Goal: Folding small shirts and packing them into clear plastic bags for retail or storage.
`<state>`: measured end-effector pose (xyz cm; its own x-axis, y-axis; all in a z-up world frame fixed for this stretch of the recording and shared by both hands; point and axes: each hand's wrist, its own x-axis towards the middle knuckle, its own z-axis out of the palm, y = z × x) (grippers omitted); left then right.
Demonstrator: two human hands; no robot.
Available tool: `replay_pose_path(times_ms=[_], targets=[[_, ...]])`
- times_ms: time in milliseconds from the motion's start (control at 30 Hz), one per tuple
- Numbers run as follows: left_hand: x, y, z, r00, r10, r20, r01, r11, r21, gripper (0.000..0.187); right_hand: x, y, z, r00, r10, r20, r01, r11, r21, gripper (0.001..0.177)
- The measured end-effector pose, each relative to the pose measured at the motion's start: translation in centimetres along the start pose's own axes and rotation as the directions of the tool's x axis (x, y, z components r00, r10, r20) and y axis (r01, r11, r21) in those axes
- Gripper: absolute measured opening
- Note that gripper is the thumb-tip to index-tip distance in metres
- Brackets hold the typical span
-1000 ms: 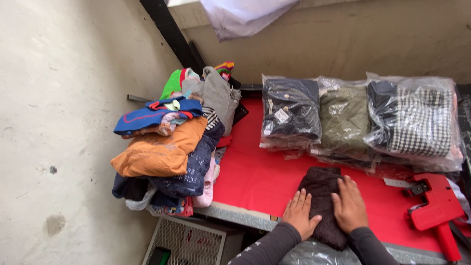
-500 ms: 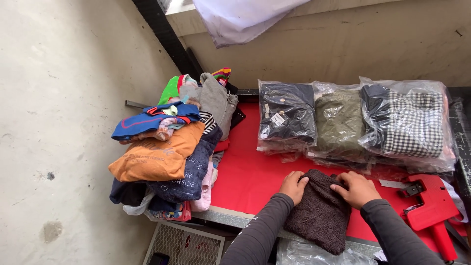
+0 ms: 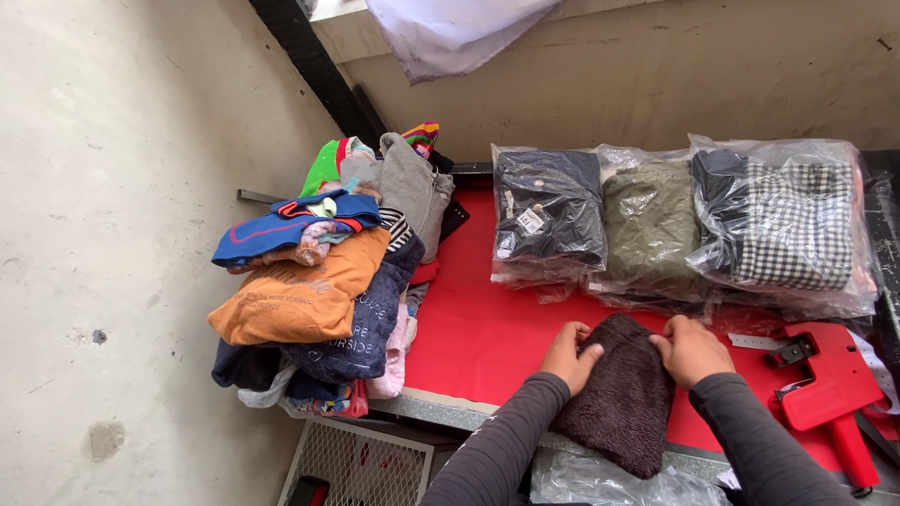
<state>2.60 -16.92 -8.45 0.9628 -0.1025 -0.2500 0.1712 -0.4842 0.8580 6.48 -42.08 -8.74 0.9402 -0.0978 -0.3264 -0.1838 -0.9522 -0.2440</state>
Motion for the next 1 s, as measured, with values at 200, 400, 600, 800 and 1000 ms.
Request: replay_pose_path(times_ms=[200, 400, 600, 800, 1000], targets=[[-3.8, -1.1, 0.0, 0.996, -0.081, 0.026, 0.074, 0.974, 0.213, 0.061, -6.1, -1.9, -0.9, 0.888, 0.349, 0.301, -0.416, 0.888, 0.198, 0.106], [-2.3, -5.0, 1.8, 0.961, -0.008, -0.276, 0.0, 1.0, -0.031, 0.05, -7.3, -2.2, 2.1, 0.976, 0.119, 0.181, -0.2, 0.81, 0.552, 0.074], [-6.1, 3.1, -2.1, 0.836, 0.536, -0.116, -0.478, 0.816, 0.324, 0.056, -9.3, -3.9, 1.2, 0.731, -0.398, -0.555, 0.535, 0.839, 0.103, 0.061], [-5.6, -2.9, -0.4, 0.918, 0.177, 0.356, -0.357, 0.761, 0.542, 0.072, -6.6, 2.7, 6.8, 0.854, -0.511, -0.092, 0.513, 0.803, 0.303, 0.058], [-12.7, -0.8, -1.5, 0.557, 0.783, 0.278, -0.8, 0.416, 0.433, 0.049, -13.7, 1.7, 2.1, 0.995, -0.065, -0.082, 0.093, 0.905, 0.415, 0.024]])
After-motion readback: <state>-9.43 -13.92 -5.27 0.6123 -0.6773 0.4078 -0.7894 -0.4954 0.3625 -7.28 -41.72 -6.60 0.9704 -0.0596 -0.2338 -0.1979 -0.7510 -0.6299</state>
